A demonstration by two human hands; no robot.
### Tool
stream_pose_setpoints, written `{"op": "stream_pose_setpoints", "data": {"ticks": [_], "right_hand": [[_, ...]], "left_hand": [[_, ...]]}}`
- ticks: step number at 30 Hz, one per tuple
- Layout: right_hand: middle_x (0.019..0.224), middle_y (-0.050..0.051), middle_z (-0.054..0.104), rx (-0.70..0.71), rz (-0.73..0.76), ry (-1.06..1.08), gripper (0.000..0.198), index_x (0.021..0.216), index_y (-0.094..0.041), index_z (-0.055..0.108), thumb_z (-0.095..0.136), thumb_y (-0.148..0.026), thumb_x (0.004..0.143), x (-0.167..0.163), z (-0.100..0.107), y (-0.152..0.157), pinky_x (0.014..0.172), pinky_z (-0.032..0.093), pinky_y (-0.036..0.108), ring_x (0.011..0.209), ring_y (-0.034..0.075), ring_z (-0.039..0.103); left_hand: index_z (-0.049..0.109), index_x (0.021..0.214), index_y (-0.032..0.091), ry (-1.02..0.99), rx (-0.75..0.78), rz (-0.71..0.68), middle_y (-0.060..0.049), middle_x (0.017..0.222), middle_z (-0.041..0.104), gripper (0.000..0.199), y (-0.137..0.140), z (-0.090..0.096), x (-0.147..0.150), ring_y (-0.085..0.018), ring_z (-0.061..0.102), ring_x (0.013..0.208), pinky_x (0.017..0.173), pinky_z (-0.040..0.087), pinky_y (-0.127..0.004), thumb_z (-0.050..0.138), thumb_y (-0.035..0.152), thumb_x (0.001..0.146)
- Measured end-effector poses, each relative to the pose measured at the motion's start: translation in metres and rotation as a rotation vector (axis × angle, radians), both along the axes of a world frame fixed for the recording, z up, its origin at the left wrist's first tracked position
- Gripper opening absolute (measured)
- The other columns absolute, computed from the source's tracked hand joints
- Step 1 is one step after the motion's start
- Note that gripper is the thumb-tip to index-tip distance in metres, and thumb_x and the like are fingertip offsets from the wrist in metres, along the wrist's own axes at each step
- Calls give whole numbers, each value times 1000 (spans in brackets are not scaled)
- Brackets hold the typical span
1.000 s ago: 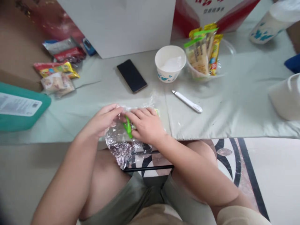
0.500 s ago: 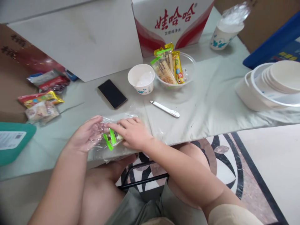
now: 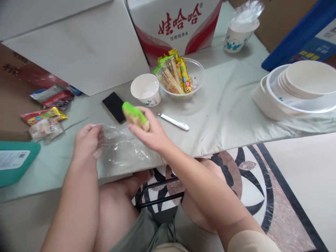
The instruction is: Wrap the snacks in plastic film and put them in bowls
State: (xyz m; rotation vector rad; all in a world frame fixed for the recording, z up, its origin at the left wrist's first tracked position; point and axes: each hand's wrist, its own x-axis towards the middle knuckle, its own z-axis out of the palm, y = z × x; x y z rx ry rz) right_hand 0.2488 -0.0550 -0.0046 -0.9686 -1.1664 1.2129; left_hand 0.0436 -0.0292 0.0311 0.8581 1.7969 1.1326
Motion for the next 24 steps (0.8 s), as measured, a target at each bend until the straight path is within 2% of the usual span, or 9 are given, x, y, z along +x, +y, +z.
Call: {"op": "stream_pose_setpoints", "data": {"ticks": [2, 4, 7, 10, 14, 16, 19, 22, 24], "right_hand": [[126, 12, 65, -129, -169, 235, 66, 128, -22, 51, 62, -64, 78, 17, 1, 14, 101, 56, 54, 116, 30, 66], [131, 13, 63, -163, -278, 402, 68, 131, -23, 48, 55, -67, 80, 39, 2, 29, 100, 57, 56, 121, 31, 66], [132, 10, 63, -11, -474, 451, 61, 136, -25, 46, 40, -62, 88, 77, 3, 46, 104, 55, 56, 131, 29, 61], [128, 8, 63, 130, -718, 403, 53, 134, -24, 47, 30, -52, 92, 109, 4, 55, 112, 50, 56, 135, 27, 59], [129, 8, 60, 246, -978, 244, 36, 120, -24, 53, 41, -46, 93, 140, 3, 55, 119, 44, 49, 142, 25, 53], [134, 5, 56, 329, -982, 157, 28, 116, -27, 52, 48, -44, 94, 156, -1, 51, 121, 41, 49, 148, 26, 46], [143, 3, 48, 427, -882, 12, 27, 124, -33, 47, 42, -43, 99, 180, -10, 49, 123, 35, 54, 155, 26, 36], [140, 8, 49, 565, -941, -144, 31, 127, -31, 43, 45, -43, 99, 194, -10, 59, 122, 35, 55, 149, 28, 45], [136, 11, 51, 632, -971, -290, 33, 130, -29, 42, 45, -42, 100, 192, -3, 70, 120, 38, 54, 144, 29, 51]], "left_hand": [[44, 66, 21, -69, 14, -20, 10, 45, 38, 27, 2, -5, 10, -5, 27, 31, 33, 10, -19, 70, 20, 74], [42, 67, 21, -134, 32, -44, 11, 45, 36, 28, 3, -11, 21, -4, 25, 31, 33, 11, -18, 69, 21, 75], [40, 68, 21, -227, 29, -89, 11, 46, 37, 31, 4, -18, 36, -3, 25, 32, 34, 13, -16, 70, 23, 76], [41, 67, 21, -381, 46, -236, 10, 47, 40, 37, 4, -23, 51, -2, 24, 32, 33, 13, -14, 78, 27, 70], [44, 64, 20, -492, 48, -424, 9, 44, 42, 46, 8, -31, 72, -2, 25, 32, 31, 16, -13, 89, 34, 61], [45, 63, 20, -518, 14, -477, 9, 43, 41, 50, 10, -35, 80, -3, 26, 32, 30, 19, -13, 91, 39, 59], [45, 63, 20, -548, -56, -527, 10, 43, 38, 55, 15, -40, 86, -3, 27, 34, 31, 23, -13, 93, 45, 57], [44, 63, 20, -570, -122, -547, 10, 44, 38, 57, 20, -41, 84, -3, 29, 36, 33, 23, -13, 93, 48, 57], [43, 64, 20, -590, -137, -553, 10, 45, 37, 57, 22, -41, 81, -3, 27, 36, 33, 22, -13, 92, 48, 58]]}}
